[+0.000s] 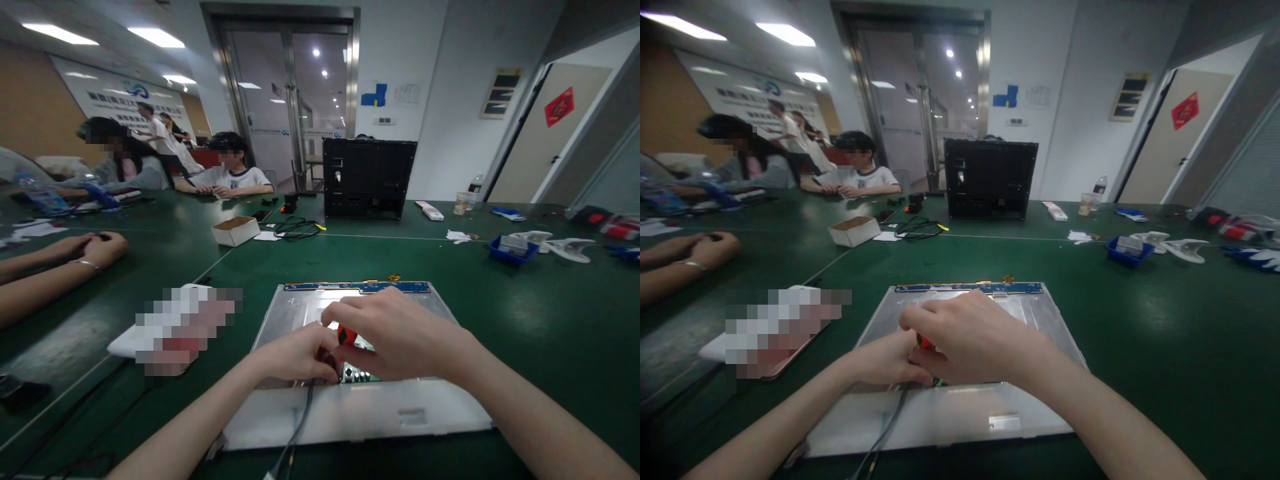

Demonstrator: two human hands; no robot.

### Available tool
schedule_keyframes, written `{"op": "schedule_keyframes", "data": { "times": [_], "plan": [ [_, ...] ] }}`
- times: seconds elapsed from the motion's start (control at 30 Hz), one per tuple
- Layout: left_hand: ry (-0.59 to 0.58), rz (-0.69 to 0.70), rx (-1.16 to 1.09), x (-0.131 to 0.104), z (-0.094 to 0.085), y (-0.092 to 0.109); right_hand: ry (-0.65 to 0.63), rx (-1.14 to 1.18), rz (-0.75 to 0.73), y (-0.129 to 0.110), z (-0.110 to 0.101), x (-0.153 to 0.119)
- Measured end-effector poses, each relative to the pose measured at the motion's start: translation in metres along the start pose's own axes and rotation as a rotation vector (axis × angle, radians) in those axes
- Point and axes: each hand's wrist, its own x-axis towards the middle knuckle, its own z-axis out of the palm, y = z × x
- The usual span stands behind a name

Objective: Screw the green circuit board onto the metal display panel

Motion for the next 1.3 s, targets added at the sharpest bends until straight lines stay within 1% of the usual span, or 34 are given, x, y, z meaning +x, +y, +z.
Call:
{"op": "schedule_keyframes", "data": {
  "times": [0.17, 0.4, 0.57, 0.83, 1.07, 1.17, 1.3],
  "plan": [
    [0.023, -0.027, 0.029, -0.0007, 0.0012, -0.0005, -0.016, 0.004, 0.007, -0.0001, -0.0009, -0.0015],
    [0.016, -0.026, -0.013, -0.0013, 0.0019, 0.0018, -0.036, 0.022, 0.025, -0.001, -0.0032, -0.003],
    [0.028, -0.019, -0.035, -0.0015, 0.0023, 0.0019, -0.015, 0.033, 0.03, -0.0002, -0.0011, -0.0005],
    [0.018, -0.023, -0.063, 0.0003, 0.0046, 0.0, -0.004, -0.021, 0.068, 0.0009, 0.0021, 0.0011],
    [0.023, -0.022, -0.01, -0.0004, 0.0031, 0.0019, 0.001, 0.029, -0.001, 0.0006, -0.0015, -0.0032],
    [0.038, -0.021, -0.03, -0.0002, 0.0042, 0.0011, -0.013, 0.03, 0.009, 0.0007, -0.0016, -0.0026],
    [0.013, -0.016, -0.069, 0.0006, 0.0051, -0.0009, 0.007, -0.004, 0.036, 0.0008, 0.0006, 0.0009]
  ]
}}
